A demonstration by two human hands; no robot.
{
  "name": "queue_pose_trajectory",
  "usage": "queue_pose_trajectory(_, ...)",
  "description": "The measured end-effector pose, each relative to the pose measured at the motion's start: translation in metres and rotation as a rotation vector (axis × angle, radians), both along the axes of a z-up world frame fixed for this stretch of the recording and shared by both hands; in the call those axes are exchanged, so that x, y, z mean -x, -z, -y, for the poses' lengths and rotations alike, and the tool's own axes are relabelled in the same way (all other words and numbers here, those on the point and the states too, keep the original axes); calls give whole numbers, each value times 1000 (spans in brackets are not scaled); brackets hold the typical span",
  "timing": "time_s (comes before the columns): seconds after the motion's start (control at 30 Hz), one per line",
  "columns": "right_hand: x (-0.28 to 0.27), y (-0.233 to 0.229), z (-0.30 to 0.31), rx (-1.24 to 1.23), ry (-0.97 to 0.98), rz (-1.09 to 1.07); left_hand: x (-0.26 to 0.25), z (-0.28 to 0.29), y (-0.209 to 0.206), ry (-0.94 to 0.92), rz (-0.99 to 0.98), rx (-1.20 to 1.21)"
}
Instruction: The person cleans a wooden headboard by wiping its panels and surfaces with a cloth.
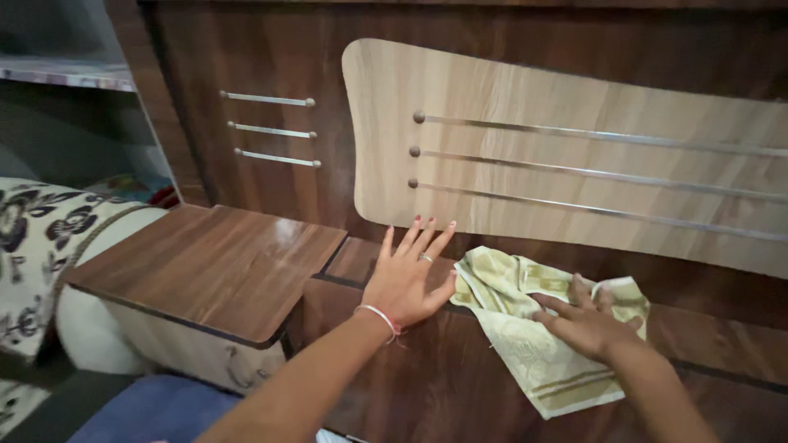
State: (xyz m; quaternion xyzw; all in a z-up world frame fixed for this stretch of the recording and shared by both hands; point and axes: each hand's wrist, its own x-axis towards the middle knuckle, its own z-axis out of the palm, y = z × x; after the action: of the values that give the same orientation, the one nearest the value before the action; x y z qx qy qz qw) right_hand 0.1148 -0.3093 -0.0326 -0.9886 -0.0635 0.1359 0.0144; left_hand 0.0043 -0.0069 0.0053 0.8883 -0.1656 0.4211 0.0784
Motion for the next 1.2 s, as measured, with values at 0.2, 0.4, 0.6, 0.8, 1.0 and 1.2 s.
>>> queue_pose_trajectory(0.2,-1,-7,-32,-110,10,-77,-5,4,-2,-67,-265,33)
queue_pose_trajectory(0.4,-7,3,-83,-166,-71,-121,-10,1,3,-80,-397,30)
queue_pose_trajectory(0.6,-41,29,-19,-213,-246,-175,-12,3,0,-93,-441,37)
queue_pose_trajectory(0.8,-135,105,172,28,-191,-109,-15,0,7,-98,-396,37)
queue_pose_trajectory(1.0,-130,107,42,-243,-133,-135,-16,-5,11,-81,-371,22)
queue_pose_trajectory(1.2,-14,10,-86,-90,-404,-85,-19,-6,4,-93,-546,24)
